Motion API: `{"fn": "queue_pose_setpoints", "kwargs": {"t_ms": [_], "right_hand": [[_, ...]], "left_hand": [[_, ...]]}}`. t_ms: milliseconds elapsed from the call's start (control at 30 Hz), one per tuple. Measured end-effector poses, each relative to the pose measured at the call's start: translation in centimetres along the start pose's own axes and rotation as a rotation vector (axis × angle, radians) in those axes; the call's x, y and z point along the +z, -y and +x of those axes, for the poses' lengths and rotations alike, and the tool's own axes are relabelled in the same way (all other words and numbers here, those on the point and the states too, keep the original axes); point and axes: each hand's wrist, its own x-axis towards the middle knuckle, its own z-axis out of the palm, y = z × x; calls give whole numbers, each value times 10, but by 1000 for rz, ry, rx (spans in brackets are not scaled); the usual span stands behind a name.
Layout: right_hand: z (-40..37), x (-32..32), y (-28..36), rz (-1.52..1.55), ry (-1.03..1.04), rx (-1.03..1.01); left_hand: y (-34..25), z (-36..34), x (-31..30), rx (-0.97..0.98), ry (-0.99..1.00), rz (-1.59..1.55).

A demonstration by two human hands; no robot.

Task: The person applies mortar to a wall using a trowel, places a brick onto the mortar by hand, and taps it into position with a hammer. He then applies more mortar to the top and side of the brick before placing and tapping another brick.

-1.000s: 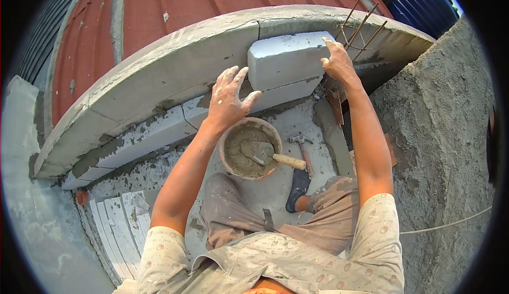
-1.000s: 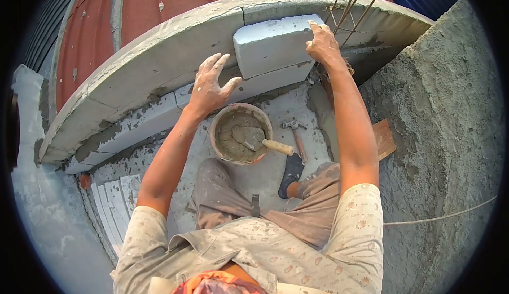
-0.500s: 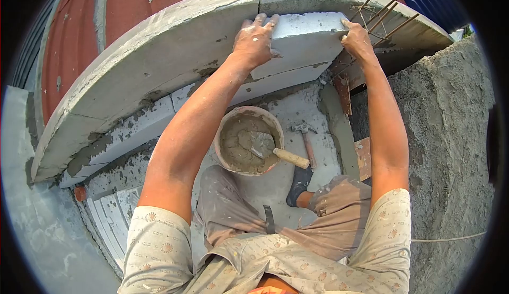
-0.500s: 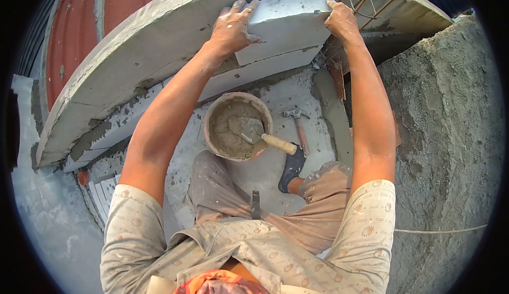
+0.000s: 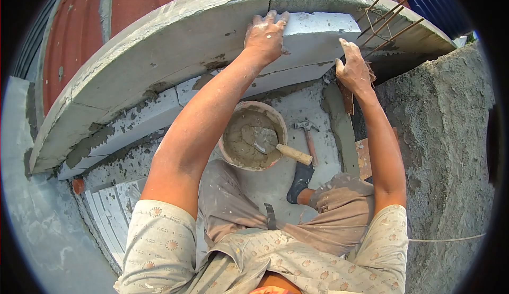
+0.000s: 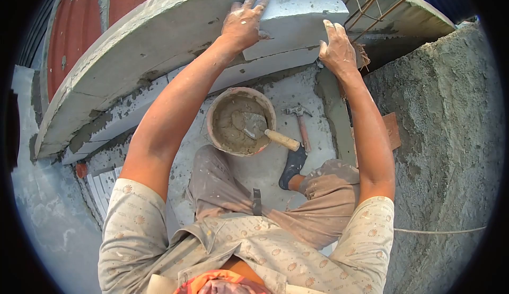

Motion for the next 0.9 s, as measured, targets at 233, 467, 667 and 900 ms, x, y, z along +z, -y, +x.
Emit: {"fn": "queue_pose_setpoints", "kwargs": {"t_ms": [233,467,667,900], "right_hand": [[-95,65,0,173,846,310],[-186,129,5,312,851,400],[-142,44,124,137,1331,163],[-178,74,143,4,1005,-12]], "left_hand": [[1,-5,10,47,-132,117],[18,-42,32,62,-323,-89],[76,-253,1,-215,-294,-449],[175,-575,-52,-1093,-369,219]]}}
